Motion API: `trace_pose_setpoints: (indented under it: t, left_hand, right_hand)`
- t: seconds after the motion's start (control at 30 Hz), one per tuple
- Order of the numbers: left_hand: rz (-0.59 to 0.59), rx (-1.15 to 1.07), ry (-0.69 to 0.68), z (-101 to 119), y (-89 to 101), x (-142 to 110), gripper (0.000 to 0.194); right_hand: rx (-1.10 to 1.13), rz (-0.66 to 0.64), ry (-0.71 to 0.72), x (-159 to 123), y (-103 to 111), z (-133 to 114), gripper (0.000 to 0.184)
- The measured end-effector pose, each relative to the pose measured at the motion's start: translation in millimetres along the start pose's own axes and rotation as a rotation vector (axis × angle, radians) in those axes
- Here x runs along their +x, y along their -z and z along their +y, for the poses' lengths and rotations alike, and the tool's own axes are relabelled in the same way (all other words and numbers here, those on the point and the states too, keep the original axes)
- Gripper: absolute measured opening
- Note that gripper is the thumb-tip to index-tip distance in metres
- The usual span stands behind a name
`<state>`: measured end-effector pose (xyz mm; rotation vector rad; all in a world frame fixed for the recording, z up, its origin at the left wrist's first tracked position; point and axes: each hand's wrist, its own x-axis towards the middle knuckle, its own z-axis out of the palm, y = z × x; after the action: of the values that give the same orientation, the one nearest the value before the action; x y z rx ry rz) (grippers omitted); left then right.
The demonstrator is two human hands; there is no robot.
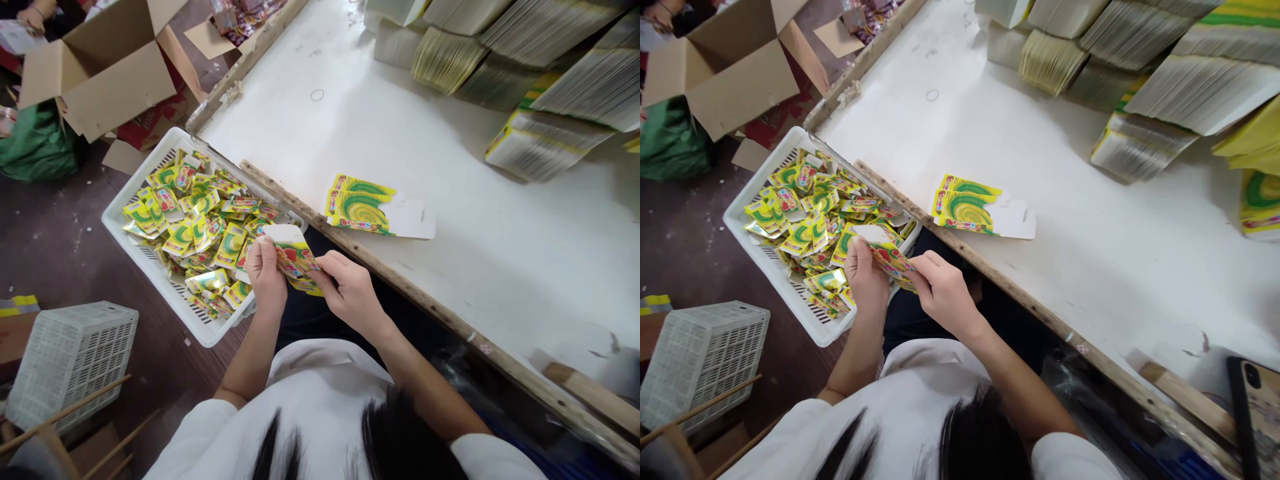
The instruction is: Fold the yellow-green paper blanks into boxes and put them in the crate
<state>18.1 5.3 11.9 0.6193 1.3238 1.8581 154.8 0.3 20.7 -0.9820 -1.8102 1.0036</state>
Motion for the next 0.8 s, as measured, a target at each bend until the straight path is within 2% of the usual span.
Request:
trace_pose_setpoints:
  t: [0.23,0.3,0.47,0.63,0.7,0.8]
  left_hand:
    - [0.040,-0.018,-0.017,0.7,-0.8,1.0,0.040]
    - [-0.013,-0.012,0.027,1.6,1.5,-1.2,0.041]
    - [-0.254,0.123,0.128,-2.7,12.8,-14.0,0.041]
    - [-0.250,0.261,0.068,-4.1,17.8,-13.1,0.045]
    - [-0.265,0.343,-0.027,5.7,18.3,-11.7,0.036]
    - [-0.198,0.439,-0.367,36.0,21.3,-19.0,0.027]
  right_hand:
    - [0.062,-0.002,0.010,-0.1,0.4,-3.7,0.019]
    - [0.106,0.031,-0.038,-0.7,0.5,-3.3,0.018]
    - [0.288,0.154,-0.226,-3.3,3.4,0.3,0.018]
    - [0.335,0.112,-0.217,-5.5,6.0,2.7,0.016]
    - [0.262,0.128,-0.179,-4.7,11.7,3.1,0.014]
    - [-0.008,0.198,-0.036,-1.8,25.7,0.2,0.010]
